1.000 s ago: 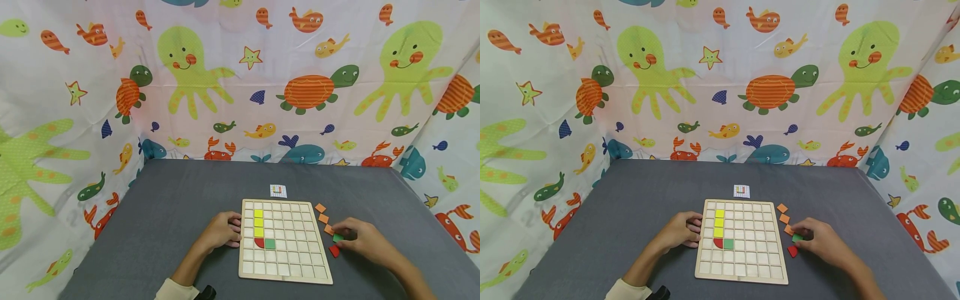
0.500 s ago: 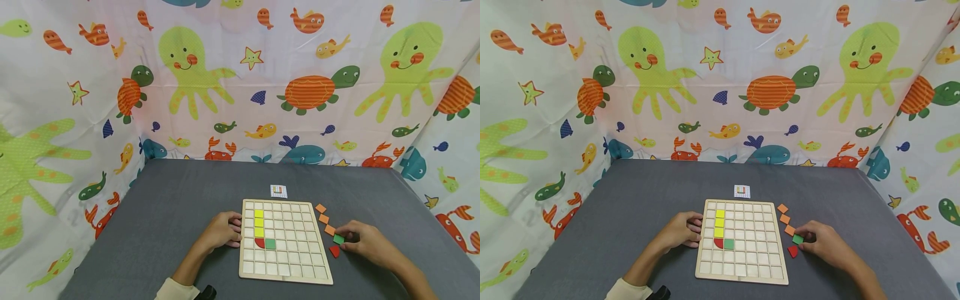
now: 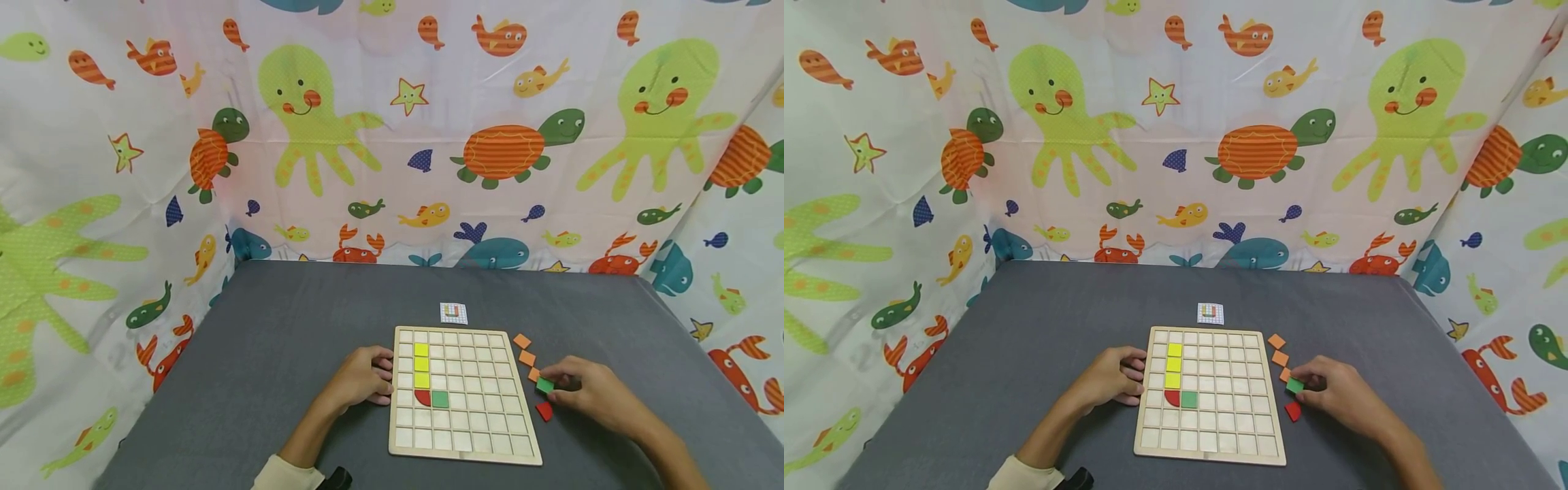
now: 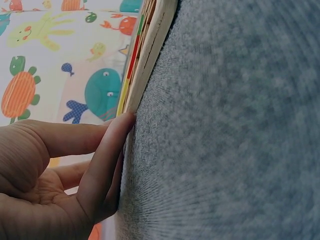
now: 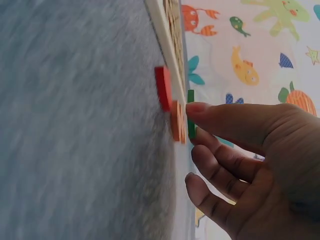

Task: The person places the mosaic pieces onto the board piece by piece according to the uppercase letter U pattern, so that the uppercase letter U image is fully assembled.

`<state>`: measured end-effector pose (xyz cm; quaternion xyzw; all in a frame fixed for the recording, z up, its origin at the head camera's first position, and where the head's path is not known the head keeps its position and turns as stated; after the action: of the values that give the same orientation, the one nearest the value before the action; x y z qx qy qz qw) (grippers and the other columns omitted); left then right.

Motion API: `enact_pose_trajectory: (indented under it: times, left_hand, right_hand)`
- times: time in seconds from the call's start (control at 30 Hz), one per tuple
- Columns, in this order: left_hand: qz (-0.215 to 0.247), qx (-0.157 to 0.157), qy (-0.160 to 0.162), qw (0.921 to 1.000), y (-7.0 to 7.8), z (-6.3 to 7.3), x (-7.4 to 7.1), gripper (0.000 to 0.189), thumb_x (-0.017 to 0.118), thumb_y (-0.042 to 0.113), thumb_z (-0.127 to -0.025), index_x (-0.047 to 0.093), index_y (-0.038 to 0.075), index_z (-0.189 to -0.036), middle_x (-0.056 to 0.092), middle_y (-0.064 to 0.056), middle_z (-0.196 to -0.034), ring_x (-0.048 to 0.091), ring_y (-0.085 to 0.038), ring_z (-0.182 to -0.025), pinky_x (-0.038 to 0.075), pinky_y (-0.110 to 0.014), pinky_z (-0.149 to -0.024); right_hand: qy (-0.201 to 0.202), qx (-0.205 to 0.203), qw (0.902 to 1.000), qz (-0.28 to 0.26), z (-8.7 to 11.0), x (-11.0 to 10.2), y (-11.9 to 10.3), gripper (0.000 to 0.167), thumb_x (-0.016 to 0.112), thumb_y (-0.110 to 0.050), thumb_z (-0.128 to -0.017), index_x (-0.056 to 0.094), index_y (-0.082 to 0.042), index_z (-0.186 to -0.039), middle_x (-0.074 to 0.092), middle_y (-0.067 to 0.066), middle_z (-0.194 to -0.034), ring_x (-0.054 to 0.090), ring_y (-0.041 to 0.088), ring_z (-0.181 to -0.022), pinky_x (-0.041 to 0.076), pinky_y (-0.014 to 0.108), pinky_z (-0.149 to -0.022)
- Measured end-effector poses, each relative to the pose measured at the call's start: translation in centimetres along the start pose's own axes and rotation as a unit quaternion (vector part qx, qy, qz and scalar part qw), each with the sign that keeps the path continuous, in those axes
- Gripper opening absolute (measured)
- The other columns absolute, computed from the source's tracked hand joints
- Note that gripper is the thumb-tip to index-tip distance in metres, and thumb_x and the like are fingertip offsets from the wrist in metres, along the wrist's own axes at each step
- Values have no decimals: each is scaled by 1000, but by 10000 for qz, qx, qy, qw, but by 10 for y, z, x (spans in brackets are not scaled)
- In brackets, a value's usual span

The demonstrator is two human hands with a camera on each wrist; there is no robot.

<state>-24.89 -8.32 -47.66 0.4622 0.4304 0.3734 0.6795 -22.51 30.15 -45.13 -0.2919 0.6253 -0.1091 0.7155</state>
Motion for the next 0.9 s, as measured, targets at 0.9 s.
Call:
enact_pose_trajectory:
  times: [0.9]
  left_hand:
    - [-75,22,22,10000,0,-1,1,61,75,-15,-82,59,-7,-141,61,-18,-114,67,-22,-88,68,-36,-64]
  right_hand:
    - [50,-921,9932,-714,-36,23,-83,27,83,-13,-92,79,-16,-118,67,-6,-103,58,13,-91,54,24,-66]
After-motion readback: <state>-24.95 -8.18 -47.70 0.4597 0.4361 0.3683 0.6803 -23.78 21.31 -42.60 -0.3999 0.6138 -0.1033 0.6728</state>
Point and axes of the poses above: each hand's wrist, its own z-axis away from the middle knuckle, its own x-axis out of the palm, y = z × x, the point moved 7 cm from there along -z, towards the middle knuckle
